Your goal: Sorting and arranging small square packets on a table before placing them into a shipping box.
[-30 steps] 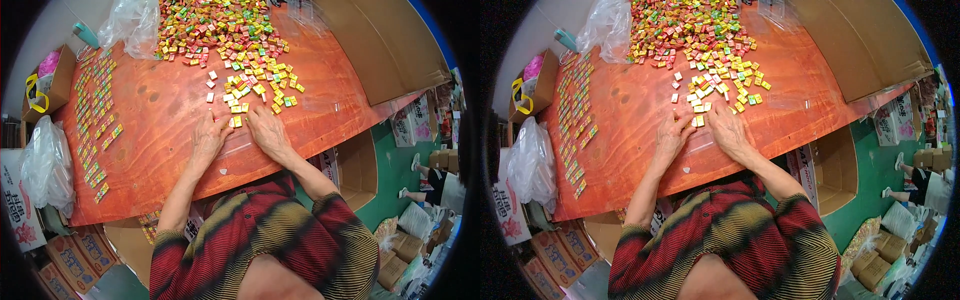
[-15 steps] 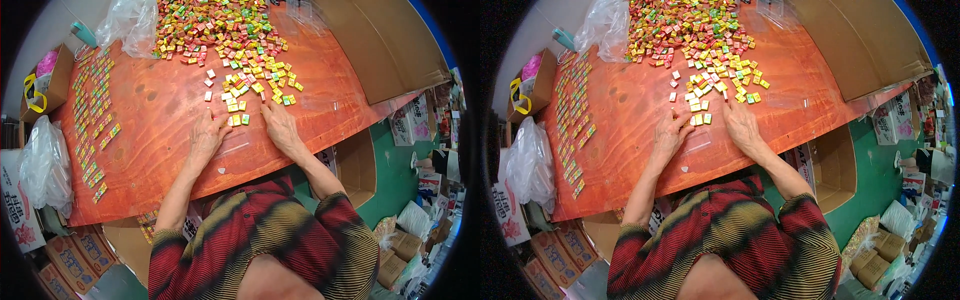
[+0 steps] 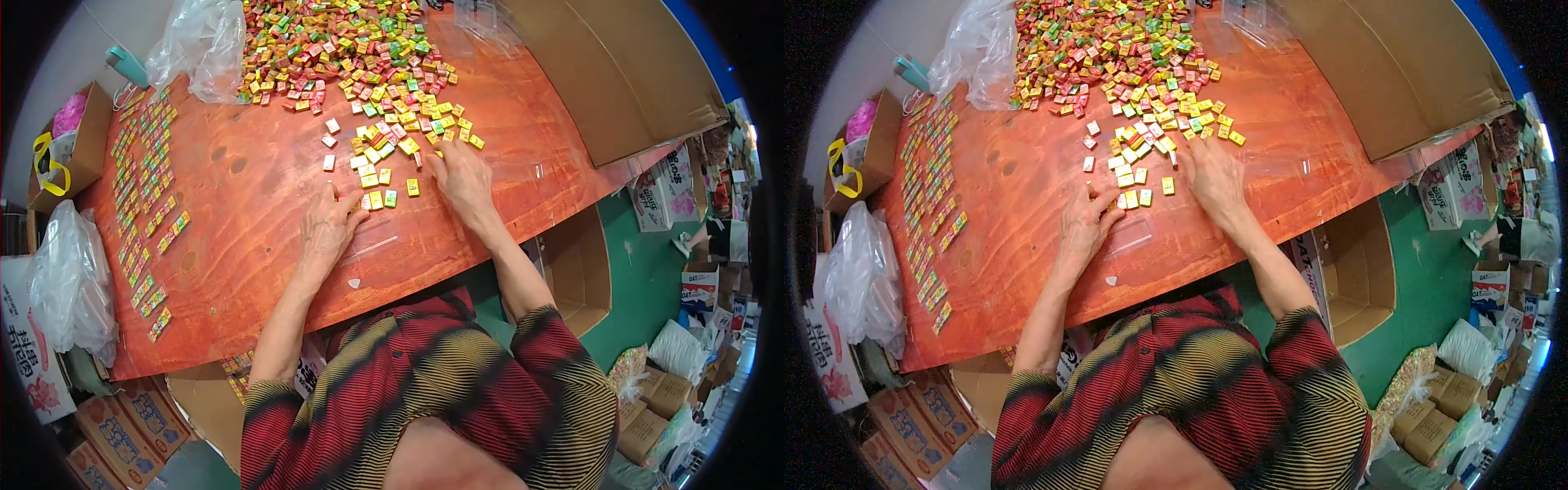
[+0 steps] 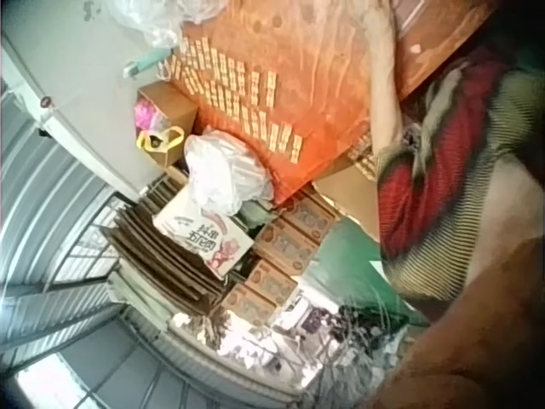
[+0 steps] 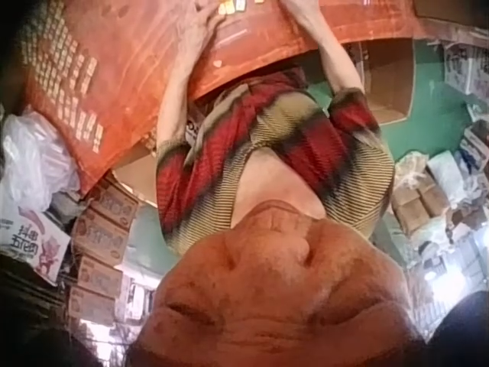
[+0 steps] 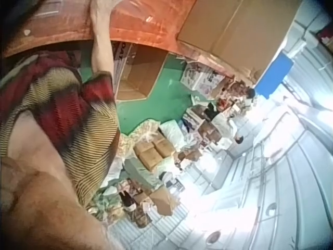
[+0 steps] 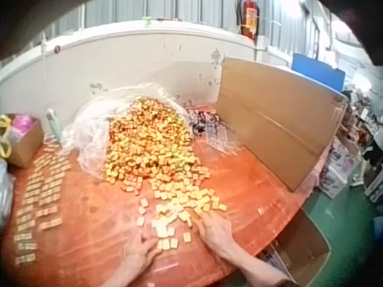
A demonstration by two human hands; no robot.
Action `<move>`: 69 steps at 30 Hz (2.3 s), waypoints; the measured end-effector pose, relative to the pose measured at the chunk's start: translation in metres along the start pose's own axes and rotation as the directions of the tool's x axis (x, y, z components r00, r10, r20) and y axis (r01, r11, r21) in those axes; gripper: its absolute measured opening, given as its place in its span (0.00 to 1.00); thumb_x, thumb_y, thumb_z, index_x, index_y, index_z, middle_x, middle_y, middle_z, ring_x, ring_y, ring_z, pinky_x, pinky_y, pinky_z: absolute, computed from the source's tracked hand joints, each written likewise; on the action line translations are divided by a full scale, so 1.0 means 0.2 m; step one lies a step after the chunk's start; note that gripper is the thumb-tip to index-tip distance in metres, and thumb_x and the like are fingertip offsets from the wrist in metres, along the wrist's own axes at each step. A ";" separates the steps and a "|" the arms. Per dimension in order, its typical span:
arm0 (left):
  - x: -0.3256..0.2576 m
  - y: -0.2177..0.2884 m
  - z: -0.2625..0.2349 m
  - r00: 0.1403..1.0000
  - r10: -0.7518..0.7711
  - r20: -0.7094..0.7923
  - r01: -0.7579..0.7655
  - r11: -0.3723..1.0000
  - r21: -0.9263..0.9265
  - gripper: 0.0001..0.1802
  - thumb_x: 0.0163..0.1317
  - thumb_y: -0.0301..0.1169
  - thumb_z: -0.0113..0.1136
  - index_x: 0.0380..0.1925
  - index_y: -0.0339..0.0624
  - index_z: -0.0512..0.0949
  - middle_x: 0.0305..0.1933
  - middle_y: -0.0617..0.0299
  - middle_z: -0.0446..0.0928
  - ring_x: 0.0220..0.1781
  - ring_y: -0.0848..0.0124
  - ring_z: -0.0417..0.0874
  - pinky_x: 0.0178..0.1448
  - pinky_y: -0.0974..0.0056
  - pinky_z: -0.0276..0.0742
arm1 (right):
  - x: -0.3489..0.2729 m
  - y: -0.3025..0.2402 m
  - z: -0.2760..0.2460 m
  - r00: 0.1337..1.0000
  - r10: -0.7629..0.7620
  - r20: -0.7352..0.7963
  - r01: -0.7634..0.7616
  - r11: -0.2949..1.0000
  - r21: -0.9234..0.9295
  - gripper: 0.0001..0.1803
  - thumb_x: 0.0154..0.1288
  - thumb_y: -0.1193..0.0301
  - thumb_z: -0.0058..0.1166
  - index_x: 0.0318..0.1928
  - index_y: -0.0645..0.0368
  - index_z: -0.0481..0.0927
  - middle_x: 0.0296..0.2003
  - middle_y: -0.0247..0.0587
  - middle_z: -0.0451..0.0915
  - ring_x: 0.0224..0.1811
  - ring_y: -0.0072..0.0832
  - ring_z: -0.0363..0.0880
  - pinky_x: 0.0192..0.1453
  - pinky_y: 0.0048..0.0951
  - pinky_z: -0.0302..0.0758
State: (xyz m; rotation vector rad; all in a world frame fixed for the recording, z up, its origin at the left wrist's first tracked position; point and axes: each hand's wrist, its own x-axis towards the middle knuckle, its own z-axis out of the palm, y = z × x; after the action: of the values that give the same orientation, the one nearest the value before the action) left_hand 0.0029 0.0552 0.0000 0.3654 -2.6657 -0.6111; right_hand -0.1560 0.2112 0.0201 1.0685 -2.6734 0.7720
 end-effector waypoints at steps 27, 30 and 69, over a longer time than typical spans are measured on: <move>0.00 0.00 0.00 0.996 -0.069 0.048 0.069 0.998 0.001 0.17 0.45 0.34 0.65 0.38 0.47 0.79 0.34 0.54 0.70 0.37 0.58 0.75 0.40 0.59 0.71 | 0.08 -0.12 0.11 0.932 -0.363 0.008 0.351 0.907 0.233 0.07 0.55 0.71 0.54 0.36 0.57 0.76 0.32 0.39 0.76 0.39 0.36 0.72 0.42 0.35 0.68; -0.01 0.00 0.01 0.997 -0.069 0.043 0.070 0.998 -0.011 0.17 0.45 0.34 0.65 0.38 0.47 0.79 0.33 0.54 0.70 0.37 0.59 0.75 0.40 0.59 0.71 | -0.07 -0.10 0.09 0.943 -0.328 0.058 0.304 0.920 0.248 0.08 0.55 0.71 0.55 0.36 0.58 0.76 0.35 0.38 0.77 0.41 0.35 0.72 0.46 0.34 0.65; 0.00 -0.03 -0.03 0.992 -0.060 0.108 0.074 0.988 -0.133 0.22 0.43 0.28 0.66 0.43 0.49 0.75 0.33 0.56 0.69 0.38 0.57 0.74 0.40 0.56 0.71 | -0.09 -0.17 0.09 0.861 -0.385 0.333 0.290 0.909 0.300 0.18 0.55 0.70 0.54 0.48 0.55 0.73 0.38 0.42 0.71 0.41 0.39 0.73 0.42 0.36 0.70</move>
State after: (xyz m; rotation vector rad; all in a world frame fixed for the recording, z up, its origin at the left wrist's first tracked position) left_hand 0.0059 0.0484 0.0018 0.3957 -2.6991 -0.8504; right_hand -0.1186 0.1921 0.0113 1.8760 -2.6030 0.9063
